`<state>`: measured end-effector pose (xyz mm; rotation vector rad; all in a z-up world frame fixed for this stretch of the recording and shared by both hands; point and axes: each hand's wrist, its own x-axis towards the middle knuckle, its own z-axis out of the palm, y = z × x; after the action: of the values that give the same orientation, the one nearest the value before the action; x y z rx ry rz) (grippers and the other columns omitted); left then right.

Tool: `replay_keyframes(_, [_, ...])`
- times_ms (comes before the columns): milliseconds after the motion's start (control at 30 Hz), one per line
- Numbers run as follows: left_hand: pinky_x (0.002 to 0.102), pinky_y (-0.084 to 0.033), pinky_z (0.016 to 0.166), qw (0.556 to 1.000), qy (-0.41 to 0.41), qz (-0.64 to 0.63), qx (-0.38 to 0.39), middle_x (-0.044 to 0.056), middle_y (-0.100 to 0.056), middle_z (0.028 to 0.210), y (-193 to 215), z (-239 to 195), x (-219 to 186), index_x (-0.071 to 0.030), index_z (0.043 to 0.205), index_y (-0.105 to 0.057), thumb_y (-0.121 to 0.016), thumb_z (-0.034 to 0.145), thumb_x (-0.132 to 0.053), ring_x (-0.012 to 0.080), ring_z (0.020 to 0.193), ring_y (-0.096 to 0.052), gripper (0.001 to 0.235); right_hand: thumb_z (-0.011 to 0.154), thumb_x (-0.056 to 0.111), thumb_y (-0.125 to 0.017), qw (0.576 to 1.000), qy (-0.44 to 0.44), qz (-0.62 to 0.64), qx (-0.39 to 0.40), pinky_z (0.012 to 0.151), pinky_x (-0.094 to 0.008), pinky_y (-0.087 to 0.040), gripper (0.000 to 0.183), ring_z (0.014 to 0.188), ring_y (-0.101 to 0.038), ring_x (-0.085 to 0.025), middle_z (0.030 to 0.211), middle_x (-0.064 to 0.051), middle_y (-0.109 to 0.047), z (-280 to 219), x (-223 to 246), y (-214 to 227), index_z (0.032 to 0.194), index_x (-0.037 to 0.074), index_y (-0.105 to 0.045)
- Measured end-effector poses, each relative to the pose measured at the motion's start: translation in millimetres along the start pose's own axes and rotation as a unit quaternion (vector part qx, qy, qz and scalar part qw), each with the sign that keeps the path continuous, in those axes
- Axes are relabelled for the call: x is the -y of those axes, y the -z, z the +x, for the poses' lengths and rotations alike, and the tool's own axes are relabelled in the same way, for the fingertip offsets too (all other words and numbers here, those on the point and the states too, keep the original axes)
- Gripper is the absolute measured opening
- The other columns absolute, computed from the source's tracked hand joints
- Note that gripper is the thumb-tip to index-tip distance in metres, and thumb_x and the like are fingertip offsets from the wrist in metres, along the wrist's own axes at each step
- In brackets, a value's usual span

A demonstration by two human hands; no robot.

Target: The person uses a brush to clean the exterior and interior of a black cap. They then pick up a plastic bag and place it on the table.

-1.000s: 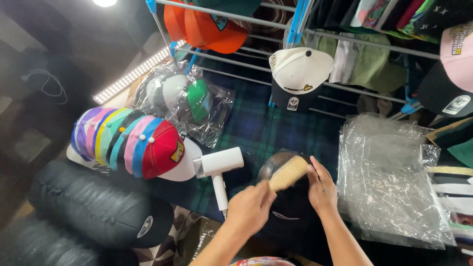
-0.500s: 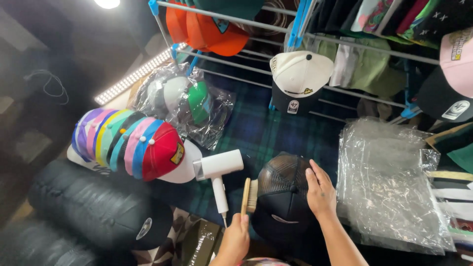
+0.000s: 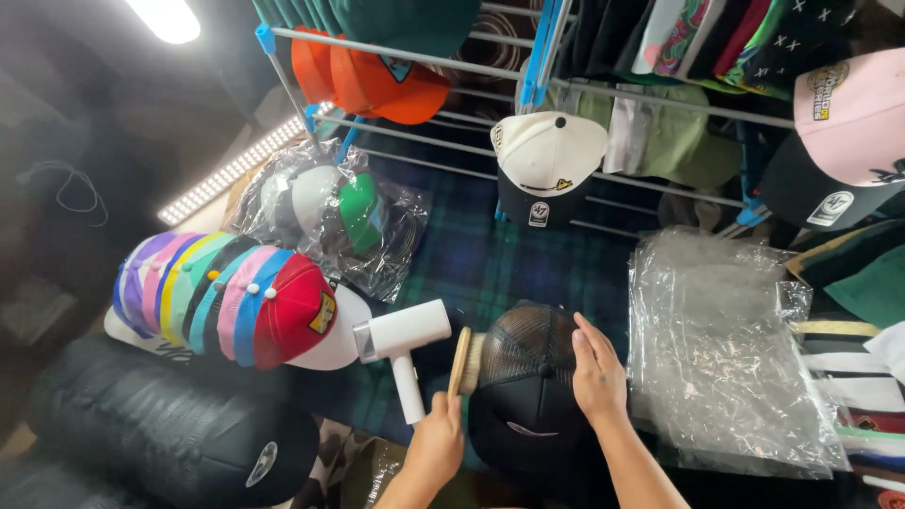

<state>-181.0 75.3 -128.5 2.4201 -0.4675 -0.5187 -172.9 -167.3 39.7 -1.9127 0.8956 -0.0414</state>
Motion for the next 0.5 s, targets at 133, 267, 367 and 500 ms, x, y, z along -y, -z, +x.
replay_keyframes(133, [0.054,-0.044,0.086,0.949,0.261,-0.158,0.078,0.024,-0.072,0.103,0,-36,-2,-0.014,0.1,-0.053,-0.031,0.108,-0.05,0.0499,0.099,-0.064,0.043,0.1,0.048,-0.039,0.999,0.012,-0.028,-0.016,0.116,-0.041,-0.04,0.054,0.142,-0.051,-0.022,0.154,0.001,-0.054,5,-28,-8,0.145,0.029,-0.06])
replay_keyframes(267, [0.039,-0.044,0.043,0.679,0.266,-0.673,-0.121,0.021,-0.057,0.064,19,-32,-64,-0.004,0.09,-0.048,-0.067,0.098,-0.018,0.0289,0.051,-0.053,0.025,0.094,0.033,-0.064,0.913,0.367,-0.143,-0.108,0.095,-0.041,-0.046,0.039,0.101,-0.061,-0.025,0.114,-0.005,-0.065,-45,-35,-10,0.127,0.013,-0.07])
replay_keyframes(367, [0.037,-0.048,0.047,0.61,0.193,-0.76,-0.112,0.018,-0.059,0.069,56,-32,-118,-0.008,0.085,-0.044,-0.072,0.095,-0.01,0.0264,0.059,-0.06,0.03,0.082,0.028,-0.077,0.917,0.369,-0.126,0.083,0.091,-0.033,-0.054,0.055,0.1,-0.069,-0.018,0.113,-0.003,-0.07,-91,-25,-14,0.133,0.017,-0.06])
replay_keyframes(500, [0.028,-0.037,0.053,0.671,0.16,-0.72,-0.069,0.007,-0.055,0.07,27,-18,-131,-0.011,0.083,-0.052,-0.079,0.094,-0.012,0.0131,0.059,-0.052,0.029,0.083,0.027,-0.072,0.963,0.206,-0.146,0.097,0.092,-0.035,-0.058,0.057,0.118,-0.073,-0.017,0.131,0.005,-0.069,-81,-65,-24,0.138,0.03,-0.057])
